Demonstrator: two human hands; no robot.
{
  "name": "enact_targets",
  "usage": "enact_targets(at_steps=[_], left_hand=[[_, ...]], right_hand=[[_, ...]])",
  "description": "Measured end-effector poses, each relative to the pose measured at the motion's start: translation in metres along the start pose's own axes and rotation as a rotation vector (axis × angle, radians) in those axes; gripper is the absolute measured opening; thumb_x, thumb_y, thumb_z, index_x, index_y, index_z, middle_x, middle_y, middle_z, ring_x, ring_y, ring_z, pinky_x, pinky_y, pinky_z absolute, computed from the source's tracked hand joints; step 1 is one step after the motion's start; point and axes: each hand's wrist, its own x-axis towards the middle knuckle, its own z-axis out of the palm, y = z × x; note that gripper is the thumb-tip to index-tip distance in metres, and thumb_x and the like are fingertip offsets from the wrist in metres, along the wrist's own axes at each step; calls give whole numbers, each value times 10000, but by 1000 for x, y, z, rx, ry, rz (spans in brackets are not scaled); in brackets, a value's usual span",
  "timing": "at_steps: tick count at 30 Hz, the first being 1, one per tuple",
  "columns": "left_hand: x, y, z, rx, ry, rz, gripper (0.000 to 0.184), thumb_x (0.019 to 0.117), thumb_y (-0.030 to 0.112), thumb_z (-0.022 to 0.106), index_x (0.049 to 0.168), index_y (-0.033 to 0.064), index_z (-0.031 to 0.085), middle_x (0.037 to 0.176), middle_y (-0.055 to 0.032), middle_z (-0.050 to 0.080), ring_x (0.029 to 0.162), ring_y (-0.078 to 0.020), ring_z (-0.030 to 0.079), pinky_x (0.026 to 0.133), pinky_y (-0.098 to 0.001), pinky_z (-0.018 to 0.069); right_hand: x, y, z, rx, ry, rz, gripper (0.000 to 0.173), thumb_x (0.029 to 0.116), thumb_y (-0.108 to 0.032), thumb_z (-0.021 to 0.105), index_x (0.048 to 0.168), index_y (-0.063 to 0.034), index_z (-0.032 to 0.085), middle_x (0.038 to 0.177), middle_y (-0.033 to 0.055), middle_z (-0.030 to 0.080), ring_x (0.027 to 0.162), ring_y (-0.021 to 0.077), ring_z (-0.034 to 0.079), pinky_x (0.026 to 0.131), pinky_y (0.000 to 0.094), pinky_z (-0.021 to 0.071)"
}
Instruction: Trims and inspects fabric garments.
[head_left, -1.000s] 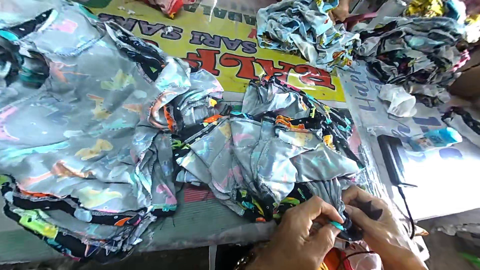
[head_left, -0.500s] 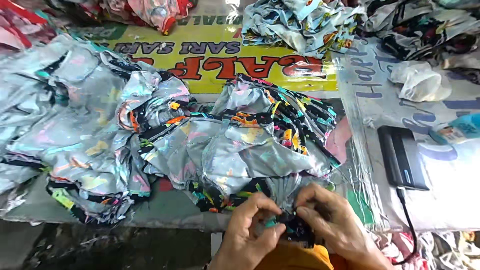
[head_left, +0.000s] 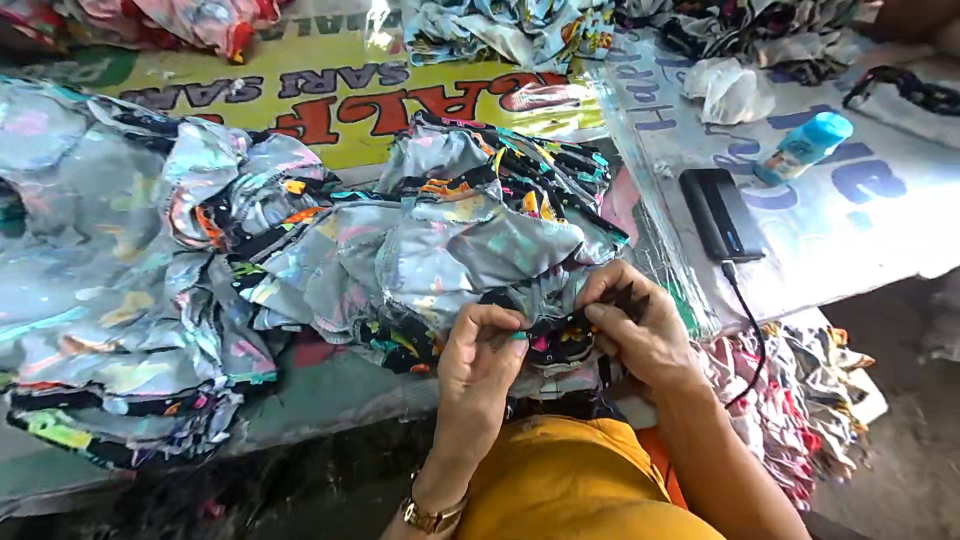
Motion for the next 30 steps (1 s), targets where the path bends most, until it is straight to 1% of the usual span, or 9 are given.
enact_targets(at_steps=[6, 13, 15, 17, 19, 22, 25, 27, 30], left_hand=[[1, 1, 7, 53, 4, 26, 212, 962, 53, 646, 1172, 82, 649, 1059, 18, 685, 964, -76, 663, 882, -257, 572], [0, 0, 7, -38, 113, 34, 161, 993, 75, 600, 1126, 142, 662, 1024, 19, 680, 945, -75, 665, 877, -267, 575], [1, 0, 7, -59, 128, 29, 161, 994, 67, 593, 1120, 135, 665, 1018, 12, 677, 935, -73, 662, 867, -263, 576], [1, 1, 8, -63, 124, 32, 162, 998, 65, 595, 1127, 135, 664, 1021, 12, 682, 937, -72, 666, 870, -263, 577], [1, 2, 8, -66, 122, 26, 157, 1001, 86, 603, 1134, 144, 665, 1019, 19, 690, 934, -66, 673, 868, -262, 580], [1, 4, 11, -74, 136, 22, 159, 998, 90, 607, 1128, 154, 673, 1019, 25, 695, 927, -57, 674, 862, -251, 579], [-6, 16, 17, -74, 172, 33, 134, 997, 110, 609, 1107, 150, 673, 1021, -6, 692, 922, -95, 685, 840, -279, 598], [-14, 24, 17, 75, 127, 132, 147, 1015, 196, 614, 1153, 186, 665, 1092, 8, 709, 1002, -108, 688, 890, -281, 583], [-24, 26, 7, 405, 60, 333, 271, 972, 271, 693, 1232, 242, 622, 1221, 62, 682, 1160, -105, 644, 992, -286, 538]], right_hand=[[1, -3, 0, -48, -34, -15, 145, 974, -46, 565, 1049, -139, 646, 871, -62, 649, 575, -50, 514, 512, 110, 456], [0, 2, -3, 34, -56, -74, 124, 1008, -78, 577, 1102, -136, 633, 847, -50, 620, 556, -45, 480, 490, 112, 427], [0, 4, -3, 5, -69, -130, 108, 1019, -170, 612, 1110, -137, 660, 887, -63, 640, 632, -48, 527, 547, 119, 464], [1, 5, -6, -57, -126, -221, 266, 1006, -369, 650, 1151, -152, 700, 989, -79, 640, 825, -31, 588, 701, 144, 521], [3, 5, -6, -68, -167, -286, 397, 958, -480, 691, 1196, -164, 713, 1034, -85, 617, 902, -28, 569, 744, 131, 497], [2, 6, -3, -85, -205, -317, 427, 906, -409, 782, 1237, -153, 701, 1067, -57, 576, 867, -43, 535, 699, 98, 471], [-2, 4, 4, -225, -179, -328, 218, 924, -208, 776, 1085, -72, 721, 1034, 17, 611, 916, 24, 597, 773, 158, 542], [-8, 0, 6, -286, -157, -366, 103, 954, -130, 717, 973, -30, 700, 990, 45, 630, 913, 23, 605, 794, 149, 530], [-18, -9, 5, -340, -106, -408, 164, 980, -174, 710, 965, -23, 649, 945, 61, 637, 914, 37, 610, 809, 154, 513]])
